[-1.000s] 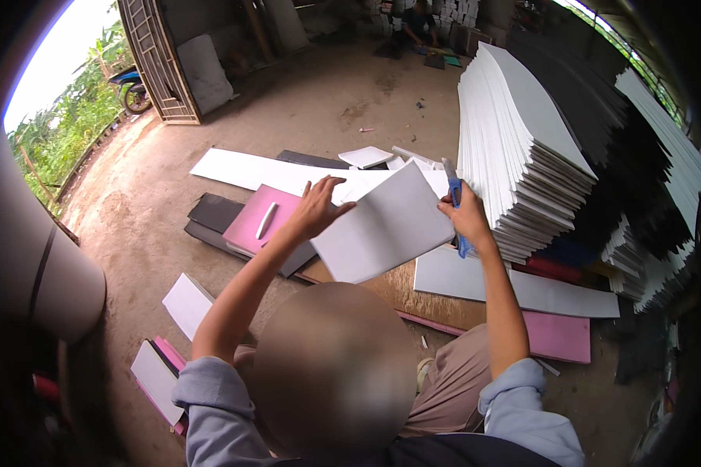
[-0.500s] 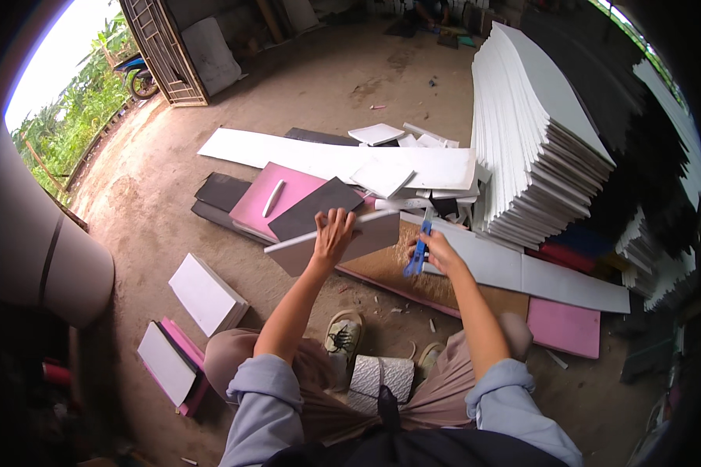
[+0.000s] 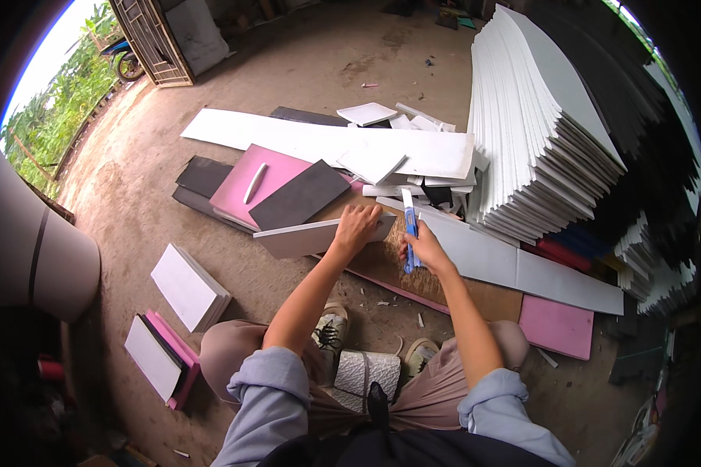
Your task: The person sits on the floor and uses a utility knife to cut white and black cardstock sheets to size. They repeatedly align the sheets, score and cut along edges, then stack the finished pieces.
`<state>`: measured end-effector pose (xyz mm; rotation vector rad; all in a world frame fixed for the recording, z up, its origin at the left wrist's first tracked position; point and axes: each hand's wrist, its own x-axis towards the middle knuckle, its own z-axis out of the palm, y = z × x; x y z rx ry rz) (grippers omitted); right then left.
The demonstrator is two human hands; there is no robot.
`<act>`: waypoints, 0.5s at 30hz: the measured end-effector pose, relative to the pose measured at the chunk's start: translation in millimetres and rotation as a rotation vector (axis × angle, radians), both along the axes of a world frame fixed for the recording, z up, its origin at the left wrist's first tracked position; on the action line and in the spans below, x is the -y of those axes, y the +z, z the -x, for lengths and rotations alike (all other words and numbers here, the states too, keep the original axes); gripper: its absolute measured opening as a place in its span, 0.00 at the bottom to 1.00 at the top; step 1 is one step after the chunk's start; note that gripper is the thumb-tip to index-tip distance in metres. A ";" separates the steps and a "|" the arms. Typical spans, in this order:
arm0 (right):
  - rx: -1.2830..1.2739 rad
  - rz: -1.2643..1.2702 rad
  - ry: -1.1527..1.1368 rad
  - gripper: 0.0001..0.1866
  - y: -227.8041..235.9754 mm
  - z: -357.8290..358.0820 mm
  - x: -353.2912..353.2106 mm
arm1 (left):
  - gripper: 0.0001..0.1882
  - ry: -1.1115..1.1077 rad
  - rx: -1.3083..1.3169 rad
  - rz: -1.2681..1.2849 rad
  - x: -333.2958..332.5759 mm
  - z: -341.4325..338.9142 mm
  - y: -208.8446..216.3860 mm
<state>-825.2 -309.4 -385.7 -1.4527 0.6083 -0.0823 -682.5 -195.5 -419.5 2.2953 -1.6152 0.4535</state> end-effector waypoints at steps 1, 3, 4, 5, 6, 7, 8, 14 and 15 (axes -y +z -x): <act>-0.055 0.131 -0.012 0.11 3.7 -3.0 -7.5 | 0.14 0.012 -0.013 -0.015 -0.2 -2.2 -1.2; -0.098 0.354 -0.032 0.11 0.5 -1.9 -13.8 | 0.12 0.028 -0.046 -0.035 3.0 -0.7 -0.7; -0.116 0.377 -0.053 0.13 -0.8 -2.5 -16.1 | 0.12 0.030 -0.047 -0.013 4.7 -0.1 -0.4; -0.131 0.392 -0.071 0.15 -2.0 -4.9 -21.9 | 0.11 0.035 -0.045 0.000 3.0 -1.6 -1.2; -0.156 0.424 -0.103 0.17 -0.1 0.1 -19.5 | 0.11 0.025 -0.051 0.031 9.7 2.6 1.6; -0.167 0.716 -0.075 0.19 -27.6 2.1 -5.4 | 0.10 0.011 -0.073 0.029 16.2 7.0 4.6; -0.195 0.732 -0.061 0.19 -30.2 2.8 -8.1 | 0.10 0.008 -0.092 0.008 15.1 7.8 4.2; -0.284 0.972 0.044 0.18 3.3 -5.2 -34.2 | 0.11 -0.034 -0.185 -0.011 4.7 -1.5 3.5; -0.271 0.978 0.023 0.18 1.5 -4.8 -34.1 | 0.11 -0.041 -0.194 -0.003 5.9 0.5 3.7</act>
